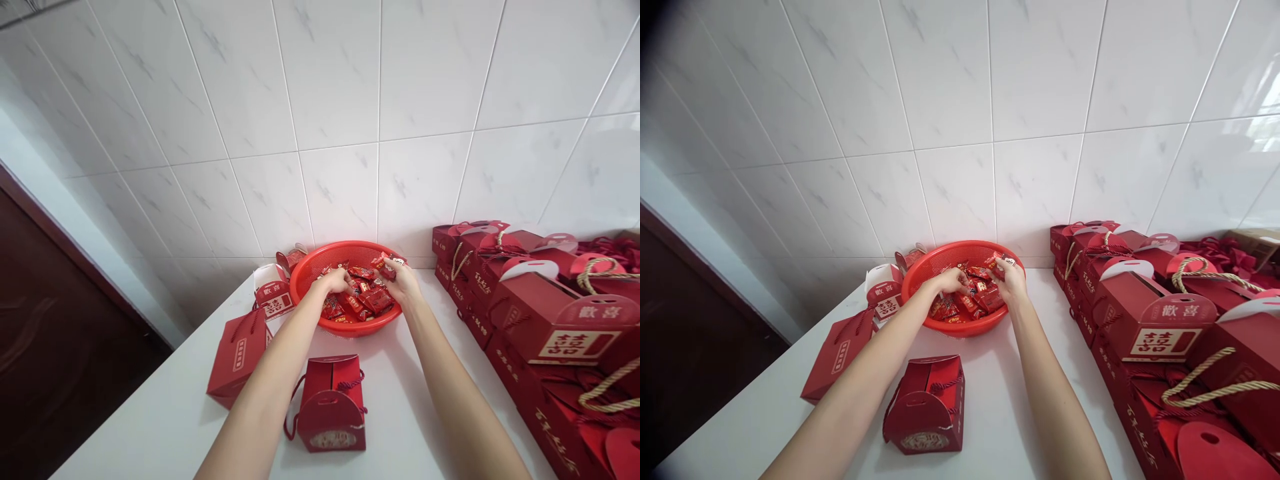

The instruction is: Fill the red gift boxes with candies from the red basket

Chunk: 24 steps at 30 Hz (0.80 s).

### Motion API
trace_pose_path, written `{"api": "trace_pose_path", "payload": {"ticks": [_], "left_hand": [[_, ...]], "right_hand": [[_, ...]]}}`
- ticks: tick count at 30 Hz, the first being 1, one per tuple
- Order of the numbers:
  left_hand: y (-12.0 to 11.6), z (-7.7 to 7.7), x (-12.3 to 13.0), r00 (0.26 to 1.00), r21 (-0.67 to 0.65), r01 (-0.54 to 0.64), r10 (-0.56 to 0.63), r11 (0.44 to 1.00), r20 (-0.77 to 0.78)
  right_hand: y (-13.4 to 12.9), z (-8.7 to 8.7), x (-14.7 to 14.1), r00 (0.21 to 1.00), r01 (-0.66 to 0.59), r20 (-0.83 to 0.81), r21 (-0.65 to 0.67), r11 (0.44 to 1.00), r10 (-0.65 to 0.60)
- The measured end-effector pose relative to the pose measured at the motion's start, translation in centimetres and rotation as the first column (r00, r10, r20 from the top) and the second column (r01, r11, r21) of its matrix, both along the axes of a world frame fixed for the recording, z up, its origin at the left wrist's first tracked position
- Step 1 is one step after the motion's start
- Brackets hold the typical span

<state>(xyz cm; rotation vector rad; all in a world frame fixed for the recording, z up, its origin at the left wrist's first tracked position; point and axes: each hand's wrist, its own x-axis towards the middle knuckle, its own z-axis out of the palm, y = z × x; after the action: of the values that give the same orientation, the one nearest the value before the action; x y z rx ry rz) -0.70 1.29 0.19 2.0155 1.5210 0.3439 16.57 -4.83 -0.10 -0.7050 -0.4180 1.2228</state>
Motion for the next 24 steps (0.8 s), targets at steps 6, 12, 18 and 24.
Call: {"api": "trace_pose_path", "payload": {"ticks": [6, 12, 18, 24], "left_hand": [[-0.7, 1.2, 0.0, 0.965, 0.171, -0.047, 0.000, 0.984, 0.262], [-2.4, 1.3, -0.2, 0.849, 0.283, -0.089, -0.076, 0.955, 0.522], [-4.1, 0.9, -0.6, 0.761, 0.306, -0.103, -0.123, 0.947, 0.637], [-5.3, 1.0, -1.1, 0.730, 0.301, -0.087, -0.145, 0.950, 0.668]], "right_hand": [[-0.6, 0.8, -0.1, 1.000, -0.003, 0.003, -0.041, 0.999, 0.003], [-1.3, 1.5, -0.4, 0.990, -0.115, 0.073, -0.071, 0.991, 0.120], [-1.9, 1.6, -0.4, 0.958, -0.244, 0.158, 0.000, 0.970, 0.241], [-2.4, 1.8, -0.4, 0.906, -0.359, 0.250, 0.033, 0.933, 0.340]]}}
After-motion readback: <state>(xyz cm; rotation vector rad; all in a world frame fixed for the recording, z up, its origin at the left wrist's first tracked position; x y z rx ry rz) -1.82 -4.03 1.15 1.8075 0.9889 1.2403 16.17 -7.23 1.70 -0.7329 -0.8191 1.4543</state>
